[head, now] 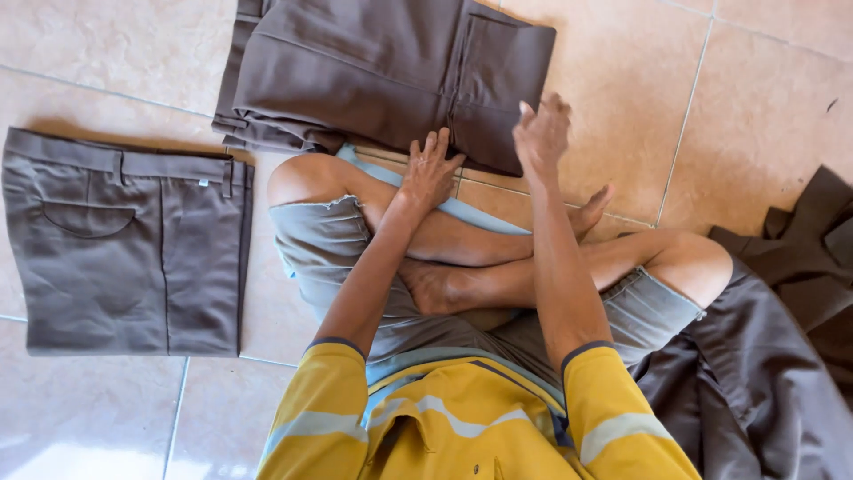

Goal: The person sits cross-legged on a tiled floor and folds brown trousers by hand. They smooth the fabric, fold the legs together, and then fold the garment into a compact rectangle, placing the finished item aside before repeating the process with another pair.

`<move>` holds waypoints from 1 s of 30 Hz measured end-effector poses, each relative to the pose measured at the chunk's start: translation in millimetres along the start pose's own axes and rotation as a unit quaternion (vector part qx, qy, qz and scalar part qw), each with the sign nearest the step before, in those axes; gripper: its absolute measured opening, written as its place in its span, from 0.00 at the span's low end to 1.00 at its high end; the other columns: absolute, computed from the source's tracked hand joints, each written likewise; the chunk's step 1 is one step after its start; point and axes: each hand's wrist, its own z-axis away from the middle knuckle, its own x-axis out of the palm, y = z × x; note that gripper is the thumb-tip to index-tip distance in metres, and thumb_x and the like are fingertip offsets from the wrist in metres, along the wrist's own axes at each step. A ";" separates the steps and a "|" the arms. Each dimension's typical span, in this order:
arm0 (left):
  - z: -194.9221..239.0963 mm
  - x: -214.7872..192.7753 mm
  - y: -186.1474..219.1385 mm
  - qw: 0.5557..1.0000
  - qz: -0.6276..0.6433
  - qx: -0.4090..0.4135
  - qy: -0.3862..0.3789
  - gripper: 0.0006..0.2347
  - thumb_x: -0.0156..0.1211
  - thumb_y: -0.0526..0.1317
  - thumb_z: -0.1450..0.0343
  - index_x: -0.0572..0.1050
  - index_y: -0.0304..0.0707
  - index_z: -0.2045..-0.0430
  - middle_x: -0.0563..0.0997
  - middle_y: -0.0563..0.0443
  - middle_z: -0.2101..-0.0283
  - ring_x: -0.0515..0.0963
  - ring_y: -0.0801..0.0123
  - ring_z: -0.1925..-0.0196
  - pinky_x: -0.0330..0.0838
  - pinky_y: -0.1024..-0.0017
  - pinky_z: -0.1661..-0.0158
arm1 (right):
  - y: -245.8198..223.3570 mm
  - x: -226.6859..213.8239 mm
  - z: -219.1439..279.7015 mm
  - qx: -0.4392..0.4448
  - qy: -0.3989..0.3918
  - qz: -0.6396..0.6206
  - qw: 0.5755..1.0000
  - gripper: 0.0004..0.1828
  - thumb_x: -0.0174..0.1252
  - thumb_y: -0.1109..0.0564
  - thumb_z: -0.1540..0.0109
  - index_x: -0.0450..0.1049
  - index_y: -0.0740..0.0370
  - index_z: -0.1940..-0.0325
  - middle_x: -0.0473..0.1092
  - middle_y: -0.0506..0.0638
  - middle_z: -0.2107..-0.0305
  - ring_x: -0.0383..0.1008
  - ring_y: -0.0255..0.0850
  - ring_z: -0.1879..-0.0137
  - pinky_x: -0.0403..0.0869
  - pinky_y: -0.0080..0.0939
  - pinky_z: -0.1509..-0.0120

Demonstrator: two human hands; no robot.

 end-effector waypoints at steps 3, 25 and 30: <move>-2.5 -8.6 1.8 0.993 0.045 -0.025 -0.102 0.21 0.71 0.48 0.35 0.78 0.62 0.46 0.62 0.32 0.31 0.60 0.43 0.31 0.61 0.43 0.42 | 41.3 21.4 5.2 0.177 -0.118 -0.028 0.977 0.38 0.54 0.43 0.28 0.49 0.70 0.25 0.60 0.70 0.36 0.66 0.63 0.30 0.68 0.66 0.31; -9.1 -6.1 0.2 0.991 0.108 0.072 -0.028 0.21 0.63 0.52 0.29 0.76 0.50 0.43 0.75 0.42 0.40 0.72 0.53 0.35 0.67 0.55 0.39 | 204.6 -65.9 -29.4 0.286 -0.039 0.153 0.945 0.34 0.67 0.43 0.33 0.62 0.62 0.32 0.62 0.62 0.43 0.71 0.60 0.39 0.75 0.63 0.41; -4.9 -21.4 -2.0 0.999 0.022 0.034 0.006 0.23 0.74 0.44 0.37 0.74 0.41 0.50 0.72 0.40 0.44 0.73 0.51 0.45 0.73 0.57 0.46 | 216.6 -35.5 -26.8 0.248 0.007 0.141 0.958 0.32 0.72 0.60 0.46 0.65 0.56 0.42 0.63 0.57 0.48 0.70 0.57 0.46 0.79 0.59 0.53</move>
